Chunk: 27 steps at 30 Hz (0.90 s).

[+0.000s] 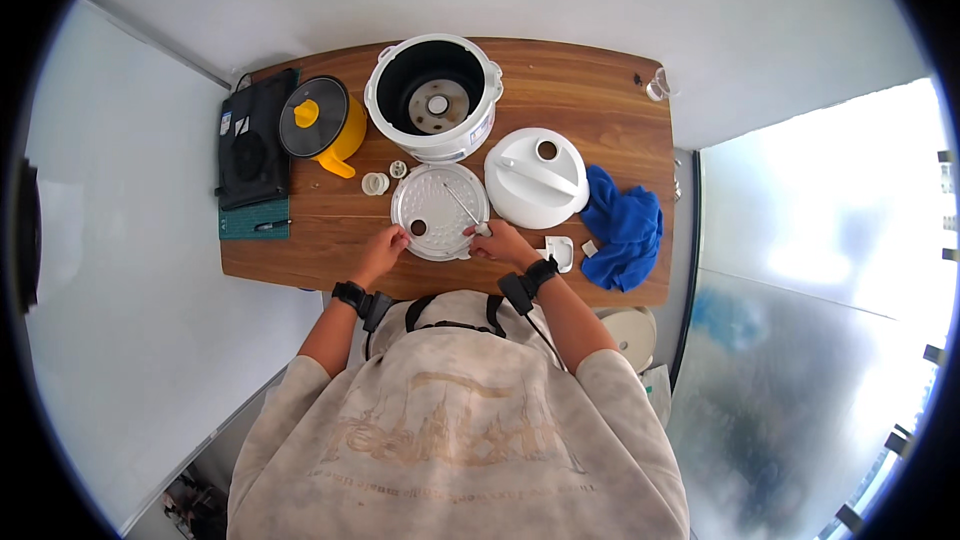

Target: The person uses a screwdriver to remove screws from a yellow pot and a white rice cooker. They disassemble the lids and internal components, placing the parts on the table.

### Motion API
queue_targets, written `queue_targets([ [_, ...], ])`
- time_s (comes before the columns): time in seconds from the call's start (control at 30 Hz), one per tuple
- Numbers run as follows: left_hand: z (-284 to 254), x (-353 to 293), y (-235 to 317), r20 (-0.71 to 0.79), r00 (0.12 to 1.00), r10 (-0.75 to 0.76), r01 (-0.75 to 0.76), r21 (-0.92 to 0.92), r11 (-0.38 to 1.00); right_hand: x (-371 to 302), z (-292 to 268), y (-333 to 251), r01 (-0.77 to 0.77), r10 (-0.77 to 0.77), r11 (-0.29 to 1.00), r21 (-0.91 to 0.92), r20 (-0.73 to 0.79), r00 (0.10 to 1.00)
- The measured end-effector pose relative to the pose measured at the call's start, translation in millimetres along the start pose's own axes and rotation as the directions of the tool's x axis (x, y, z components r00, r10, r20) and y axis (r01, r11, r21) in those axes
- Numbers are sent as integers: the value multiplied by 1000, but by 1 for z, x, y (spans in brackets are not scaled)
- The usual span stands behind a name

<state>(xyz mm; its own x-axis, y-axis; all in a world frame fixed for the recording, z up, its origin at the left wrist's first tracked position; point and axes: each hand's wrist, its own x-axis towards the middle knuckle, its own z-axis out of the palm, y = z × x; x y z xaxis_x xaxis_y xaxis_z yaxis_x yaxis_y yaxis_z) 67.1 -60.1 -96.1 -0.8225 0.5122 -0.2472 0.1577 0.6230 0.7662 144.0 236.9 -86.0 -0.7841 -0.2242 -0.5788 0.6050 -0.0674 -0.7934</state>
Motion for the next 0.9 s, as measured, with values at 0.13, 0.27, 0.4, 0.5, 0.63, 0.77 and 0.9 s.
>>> queue_targets([
  [0.13,-19,4,35,4,999,51,-51,158,986,-4,3,-9,-31,31,995,-96,-5,1000],
  [0.27,-23,4,82,154,985,-75,78,-10,997,-11,1,-6,16,-21,997,-80,-66,998],
  [0.4,-2,6,66,195,980,-39,54,-71,996,-21,-7,-7,53,-60,996,-71,-88,994],
  [0.5,11,7,59,188,982,-1,21,-108,994,-27,-12,-5,106,-115,989,-106,-91,989],
  [0.63,18,10,54,220,974,49,-35,-65,997,-43,-9,-14,107,-114,993,-55,-153,982],
  [0.77,21,16,55,256,958,130,-123,-45,991,-47,-12,-7,94,-94,996,-8,-180,979],
  [0.9,27,19,52,264,949,172,-163,-54,985,-54,-10,-12,106,-103,994,6,-181,978],
])
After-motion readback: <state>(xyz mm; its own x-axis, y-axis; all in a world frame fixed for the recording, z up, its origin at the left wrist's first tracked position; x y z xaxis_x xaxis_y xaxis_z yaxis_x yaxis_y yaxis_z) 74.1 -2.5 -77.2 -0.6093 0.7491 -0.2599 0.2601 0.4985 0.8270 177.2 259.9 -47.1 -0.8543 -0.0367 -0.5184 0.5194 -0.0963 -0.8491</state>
